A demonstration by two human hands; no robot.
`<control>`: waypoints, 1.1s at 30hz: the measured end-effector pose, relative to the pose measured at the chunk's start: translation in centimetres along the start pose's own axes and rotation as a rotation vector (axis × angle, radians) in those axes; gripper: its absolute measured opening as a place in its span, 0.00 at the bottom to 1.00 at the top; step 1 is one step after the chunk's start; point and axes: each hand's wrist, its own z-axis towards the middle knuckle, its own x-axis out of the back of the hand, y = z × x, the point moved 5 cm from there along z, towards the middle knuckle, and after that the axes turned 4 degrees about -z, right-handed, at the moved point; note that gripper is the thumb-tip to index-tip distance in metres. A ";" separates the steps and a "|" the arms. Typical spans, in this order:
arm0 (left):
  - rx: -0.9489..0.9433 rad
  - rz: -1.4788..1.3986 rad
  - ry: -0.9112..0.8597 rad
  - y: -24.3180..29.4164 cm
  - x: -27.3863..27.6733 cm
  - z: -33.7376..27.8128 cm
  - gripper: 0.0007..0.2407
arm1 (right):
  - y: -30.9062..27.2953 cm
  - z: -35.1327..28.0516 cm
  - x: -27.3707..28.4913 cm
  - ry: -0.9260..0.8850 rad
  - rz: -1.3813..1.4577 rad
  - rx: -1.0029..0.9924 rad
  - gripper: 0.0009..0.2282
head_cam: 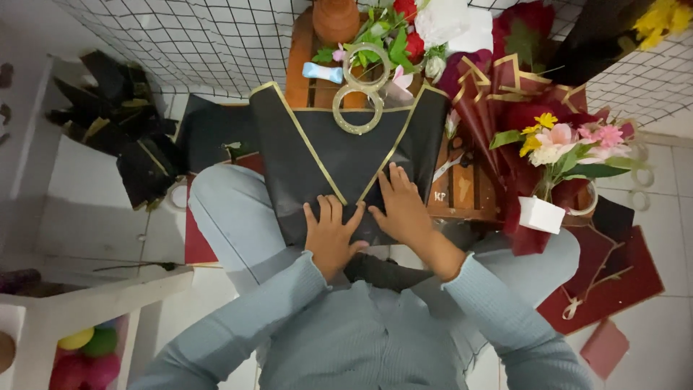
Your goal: A person wraps a bouquet of flowers with black and gold paper, securing it with tape.
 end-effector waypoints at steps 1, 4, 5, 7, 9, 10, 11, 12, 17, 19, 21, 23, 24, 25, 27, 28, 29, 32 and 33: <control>-0.001 0.001 0.000 0.0 -0.2 0.1 0.37 | 0.3 0.5 0.1 0.000 0.001 -0.001 0.33; 0.005 0.044 0.034 -0.1 -0.5 0.1 0.39 | 0.4 2.4 1.6 0.058 0.045 0.003 0.28; -0.004 0.034 0.045 -0.1 -0.5 0.1 0.40 | -0.3 3.3 3.1 0.168 -0.023 0.055 0.25; -0.012 0.028 0.060 0.1 0.2 0.0 0.41 | -1.0 5.4 4.5 0.283 -0.091 0.109 0.22; 0.011 0.027 0.007 0.3 1.1 0.0 0.40 | -1.7 7.9 5.0 0.398 -0.121 0.207 0.19; 0.010 0.031 0.010 0.3 1.3 0.0 0.40 | -1.5 9.2 4.1 0.403 -0.121 0.207 0.19; 0.010 0.037 0.004 0.3 1.4 0.0 0.40 | -1.3 10.7 2.9 0.376 -0.157 0.214 0.18; 0.008 0.040 -0.004 0.4 1.4 -0.1 0.40 | -1.0 12.0 1.7 0.346 -0.194 0.219 0.18; 0.005 0.038 0.035 0.2 0.7 -0.2 0.41 | -2.0 11.8 4.0 0.383 -0.120 0.245 0.13; 0.004 0.029 0.042 0.2 0.3 -0.2 0.41 | -2.7 9.4 6.9 0.328 -0.071 0.235 0.14; -0.007 0.060 0.057 0.2 -0.1 -0.1 0.43 | -3.4 5.6 10.2 0.448 0.063 0.373 0.11; -0.007 0.058 0.053 0.1 -0.3 -0.1 0.43 | -1.8 2.8 9.5 0.461 -0.010 0.418 0.11; -0.010 0.064 0.046 0.0 -0.4 0.0 0.43 | -1.1 1.5 9.1 0.479 -0.078 0.461 0.11; -0.008 0.062 0.047 -0.1 -0.3 -0.1 0.43 | -0.3 0.5 8.0 0.478 -0.079 0.462 0.11; -0.027 0.087 0.079 0.1 0.1 -0.3 0.43 | 1.1 -1.5 5.3 0.383 -0.204 0.505 0.11; -0.028 0.084 0.077 0.2 -0.2 -0.4 0.43 | 1.4 -1.6 4.2 0.378 -0.205 0.504 0.11; -0.017 0.058 0.081 0.2 -0.3 -0.5 0.42 | 1.7 -1.8 3.0 0.344 -0.151 0.529 0.12; 0.001 0.007 0.049 0.1 -0.5 -0.3 0.41 | 0.4 -1.2 1.4 0.363 -0.055 0.581 0.10; 0.017 -0.022 0.012 -0.1 -0.6 -0.3 0.40 | -0.5 -1.0 1.3 0.409 -0.012 0.617 0.07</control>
